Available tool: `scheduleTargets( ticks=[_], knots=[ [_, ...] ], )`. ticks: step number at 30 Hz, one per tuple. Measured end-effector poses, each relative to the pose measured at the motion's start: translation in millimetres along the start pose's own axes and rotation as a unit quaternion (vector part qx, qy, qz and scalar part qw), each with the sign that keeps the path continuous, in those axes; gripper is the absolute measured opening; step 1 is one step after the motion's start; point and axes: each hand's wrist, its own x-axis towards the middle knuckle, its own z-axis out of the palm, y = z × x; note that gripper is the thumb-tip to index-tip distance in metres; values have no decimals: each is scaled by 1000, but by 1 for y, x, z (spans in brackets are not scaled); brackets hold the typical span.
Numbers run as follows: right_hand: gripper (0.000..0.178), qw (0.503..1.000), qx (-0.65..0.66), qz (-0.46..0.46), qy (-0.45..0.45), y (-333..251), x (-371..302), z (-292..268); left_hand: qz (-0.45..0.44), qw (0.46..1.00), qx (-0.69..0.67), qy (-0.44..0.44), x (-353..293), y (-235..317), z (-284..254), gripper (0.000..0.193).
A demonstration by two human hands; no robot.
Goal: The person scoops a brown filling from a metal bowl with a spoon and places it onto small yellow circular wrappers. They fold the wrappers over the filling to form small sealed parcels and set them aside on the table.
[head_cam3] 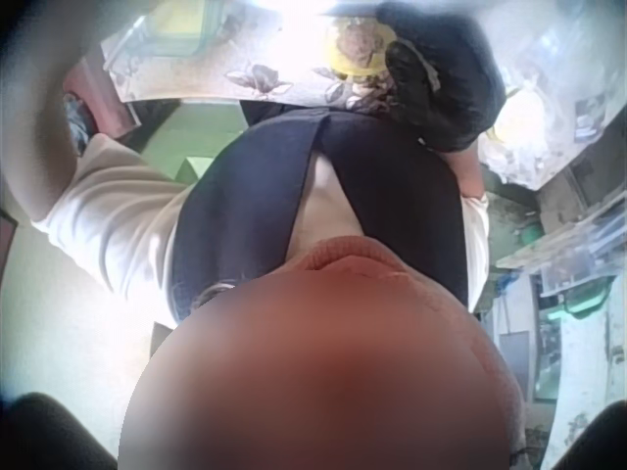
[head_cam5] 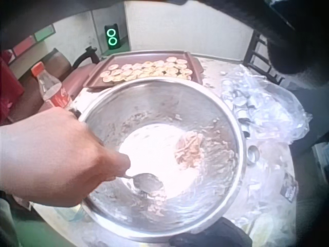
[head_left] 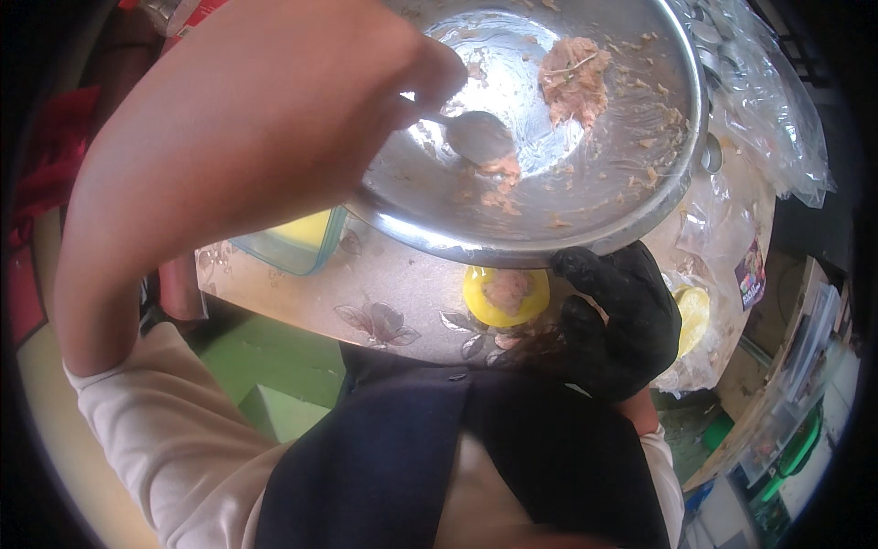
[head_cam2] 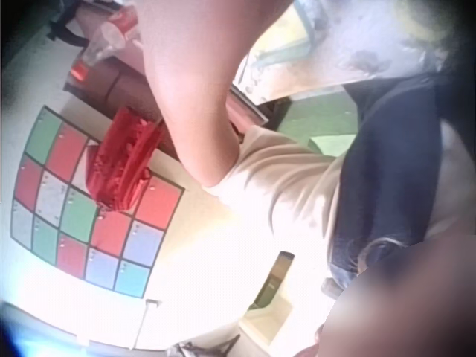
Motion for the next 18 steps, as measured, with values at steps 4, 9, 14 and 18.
scheduleTargets(
  ticks=[4,9,14,18],
  knots=[
    [32,1000,19,7,-8,0,1,-1,-74,995,-24,-65,9,4,13,11],
    [31,1000,7,6,-10,-3,4,-2,-79,985,-129,-82,6,4,3,12],
    [30,1000,-18,-20,9,-2,1,-5,-139,935,-325,-30,-4,-4,-5,11],
    [29,999,12,6,46,-6,-10,-10,-201,880,-419,-104,-7,-15,-9,14]
  ],
)
